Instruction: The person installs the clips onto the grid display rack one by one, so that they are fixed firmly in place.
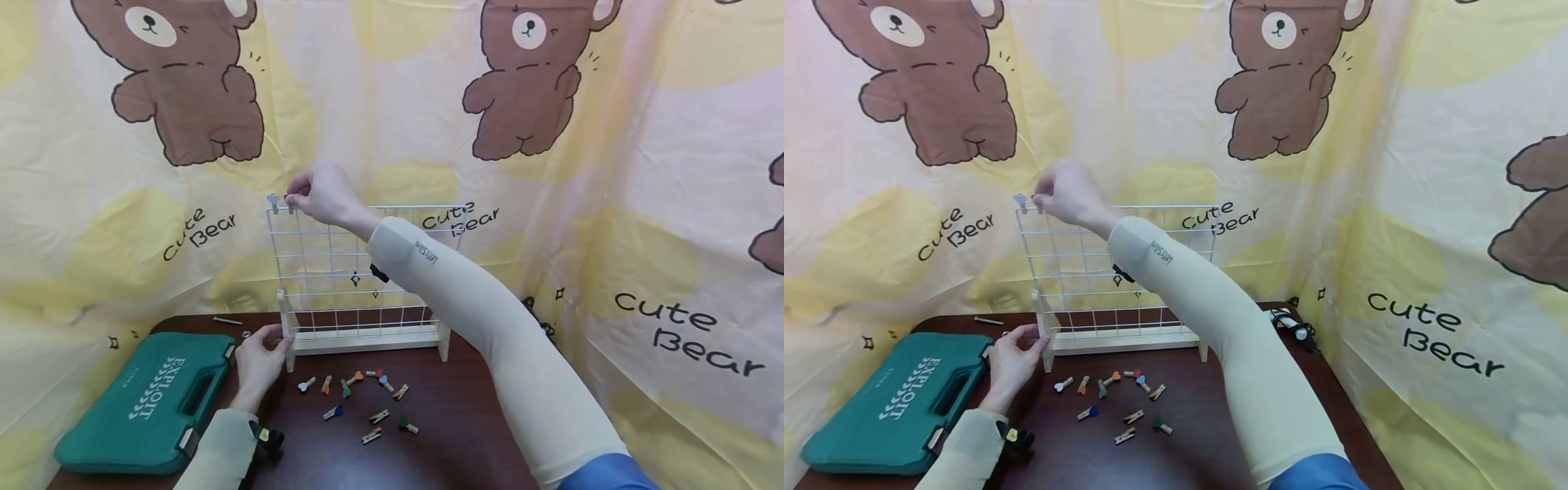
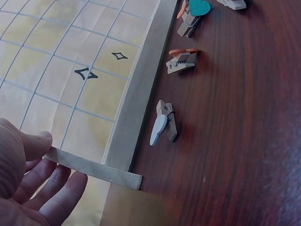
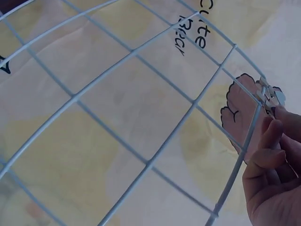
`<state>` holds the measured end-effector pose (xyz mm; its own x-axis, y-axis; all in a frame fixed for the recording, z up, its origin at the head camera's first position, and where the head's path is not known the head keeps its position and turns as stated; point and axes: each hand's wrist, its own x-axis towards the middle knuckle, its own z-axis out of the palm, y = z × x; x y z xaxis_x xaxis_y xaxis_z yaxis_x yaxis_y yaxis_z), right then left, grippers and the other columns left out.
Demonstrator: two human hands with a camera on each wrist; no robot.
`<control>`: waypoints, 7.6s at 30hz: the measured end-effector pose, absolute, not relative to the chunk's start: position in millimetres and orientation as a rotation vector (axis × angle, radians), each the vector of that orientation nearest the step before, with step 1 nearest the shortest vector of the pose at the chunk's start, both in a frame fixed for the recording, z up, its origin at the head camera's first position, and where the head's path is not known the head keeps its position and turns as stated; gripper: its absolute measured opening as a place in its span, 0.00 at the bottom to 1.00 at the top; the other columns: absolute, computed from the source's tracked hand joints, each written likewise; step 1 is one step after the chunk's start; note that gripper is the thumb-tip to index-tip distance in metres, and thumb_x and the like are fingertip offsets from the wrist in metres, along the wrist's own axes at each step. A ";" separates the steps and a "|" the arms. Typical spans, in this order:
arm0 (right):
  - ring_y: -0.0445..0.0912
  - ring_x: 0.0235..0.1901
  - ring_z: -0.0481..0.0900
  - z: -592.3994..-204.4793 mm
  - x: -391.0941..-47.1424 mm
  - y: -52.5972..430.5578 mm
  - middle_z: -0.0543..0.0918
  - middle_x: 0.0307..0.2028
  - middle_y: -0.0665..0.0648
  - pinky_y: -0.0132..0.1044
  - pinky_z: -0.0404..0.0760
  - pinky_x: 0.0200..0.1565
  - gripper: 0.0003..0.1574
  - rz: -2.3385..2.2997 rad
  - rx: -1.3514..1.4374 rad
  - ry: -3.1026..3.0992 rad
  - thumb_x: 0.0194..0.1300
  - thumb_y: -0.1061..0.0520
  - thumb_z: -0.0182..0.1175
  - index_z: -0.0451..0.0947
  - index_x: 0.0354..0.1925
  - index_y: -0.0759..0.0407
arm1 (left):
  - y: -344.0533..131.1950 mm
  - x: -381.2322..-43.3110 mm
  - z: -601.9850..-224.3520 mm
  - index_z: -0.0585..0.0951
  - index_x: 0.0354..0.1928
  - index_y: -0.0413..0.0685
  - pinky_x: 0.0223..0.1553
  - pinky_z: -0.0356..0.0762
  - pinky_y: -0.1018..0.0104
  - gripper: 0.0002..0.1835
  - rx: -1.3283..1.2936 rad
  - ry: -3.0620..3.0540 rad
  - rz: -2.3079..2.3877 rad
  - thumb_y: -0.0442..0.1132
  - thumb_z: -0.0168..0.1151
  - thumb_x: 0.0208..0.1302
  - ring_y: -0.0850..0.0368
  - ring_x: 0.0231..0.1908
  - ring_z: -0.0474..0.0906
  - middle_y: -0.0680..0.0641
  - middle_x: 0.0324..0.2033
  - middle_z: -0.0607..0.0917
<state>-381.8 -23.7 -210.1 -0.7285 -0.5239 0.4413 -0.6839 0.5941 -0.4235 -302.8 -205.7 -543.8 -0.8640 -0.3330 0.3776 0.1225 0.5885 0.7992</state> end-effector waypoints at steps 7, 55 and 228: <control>0.43 0.32 0.86 -225.8 -363.5 19.9 0.91 0.35 0.55 0.30 0.82 0.40 0.13 0.928 1.098 -2.279 0.69 0.57 0.73 0.89 0.50 0.62 | -199.7 -304.5 -544.3 0.89 0.52 0.45 0.41 0.86 0.48 0.15 0.173 -2.321 -1.255 0.41 0.76 0.67 0.47 0.40 0.90 0.42 0.43 0.92; 0.35 0.29 0.83 -424.3 -319.7 128.1 0.89 0.30 0.42 0.33 0.82 0.35 0.04 1.058 1.028 -2.837 0.65 0.60 0.75 0.91 0.40 0.54 | -204.6 -301.6 -543.4 0.89 0.51 0.43 0.38 0.82 0.57 0.15 0.147 -2.290 -1.199 0.39 0.77 0.65 0.47 0.39 0.90 0.42 0.41 0.93; 0.41 0.34 0.89 -269.3 -332.6 110.5 0.92 0.37 0.53 0.29 0.84 0.38 0.07 0.635 1.358 -2.428 0.71 0.64 0.68 0.91 0.45 0.59 | -200.1 -305.2 -547.6 0.88 0.52 0.41 0.39 0.84 0.48 0.15 0.170 -2.295 -1.176 0.39 0.76 0.67 0.43 0.41 0.90 0.39 0.43 0.92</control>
<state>-332.6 110.5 -269.3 -0.5149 -0.7300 0.4493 -0.8566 0.4592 -0.2355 -305.2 -200.1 -547.6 -0.8410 -0.3485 0.4138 0.1323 0.6091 0.7820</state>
